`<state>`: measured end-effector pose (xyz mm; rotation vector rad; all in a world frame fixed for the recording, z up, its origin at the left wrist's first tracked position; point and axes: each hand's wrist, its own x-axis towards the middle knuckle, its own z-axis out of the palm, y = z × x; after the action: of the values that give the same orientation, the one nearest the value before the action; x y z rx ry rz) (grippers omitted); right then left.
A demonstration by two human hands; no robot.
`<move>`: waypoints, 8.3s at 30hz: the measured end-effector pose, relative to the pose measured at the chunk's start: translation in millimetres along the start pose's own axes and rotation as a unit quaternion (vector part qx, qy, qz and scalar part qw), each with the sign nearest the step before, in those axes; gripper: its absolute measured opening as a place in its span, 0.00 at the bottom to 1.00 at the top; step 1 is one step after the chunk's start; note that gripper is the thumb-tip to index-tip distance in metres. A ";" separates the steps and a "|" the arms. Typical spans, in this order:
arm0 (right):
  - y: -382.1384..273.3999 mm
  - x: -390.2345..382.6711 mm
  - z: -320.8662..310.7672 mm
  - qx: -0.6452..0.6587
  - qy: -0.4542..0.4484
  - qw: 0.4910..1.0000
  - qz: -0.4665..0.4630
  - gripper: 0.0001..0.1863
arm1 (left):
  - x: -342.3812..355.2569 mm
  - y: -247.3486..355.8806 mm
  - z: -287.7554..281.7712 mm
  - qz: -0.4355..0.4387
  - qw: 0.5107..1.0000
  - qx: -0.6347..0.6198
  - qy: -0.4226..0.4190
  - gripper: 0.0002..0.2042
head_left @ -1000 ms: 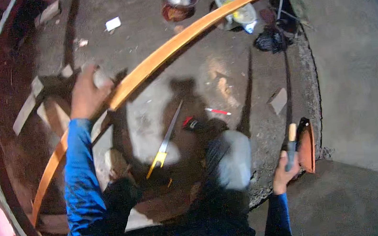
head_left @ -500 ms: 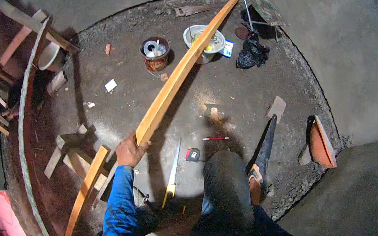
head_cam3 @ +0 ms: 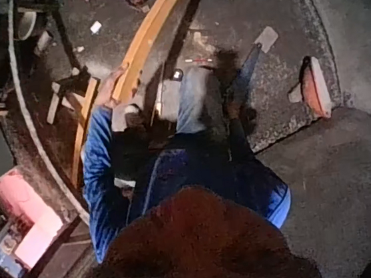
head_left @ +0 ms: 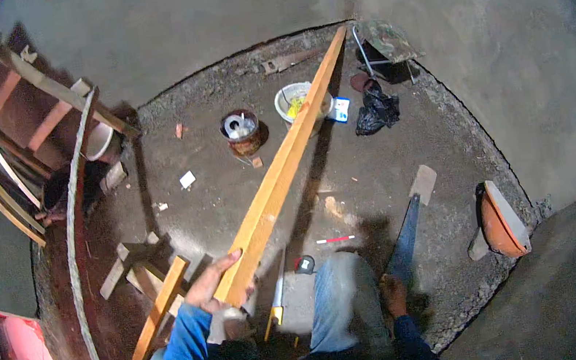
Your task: Measuring and sawing a wooden board in a renovation area.
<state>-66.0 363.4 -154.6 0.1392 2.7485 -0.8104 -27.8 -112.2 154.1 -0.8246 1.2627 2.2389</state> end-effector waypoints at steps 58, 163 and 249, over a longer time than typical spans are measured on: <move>-319.9 -412.4 -314.6 -0.054 -0.126 0.989 0.053 0.14 | -304.1 287.9 93.6 0.013 0.948 -0.315 -0.046 0.25; -643.7 -189.7 -553.0 0.446 0.061 0.851 -0.270 0.22 | -309.5 342.9 337.5 0.498 0.809 0.306 0.067 0.24; -849.7 -100.8 -591.3 0.621 -0.122 0.733 -0.249 0.29 | -341.2 251.3 137.6 0.303 0.911 0.086 -0.267 0.46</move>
<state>-248.3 -28.9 791.2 -0.4423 1.5148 -2.4446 23.6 -143.4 595.6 0.2994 1.5256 2.4915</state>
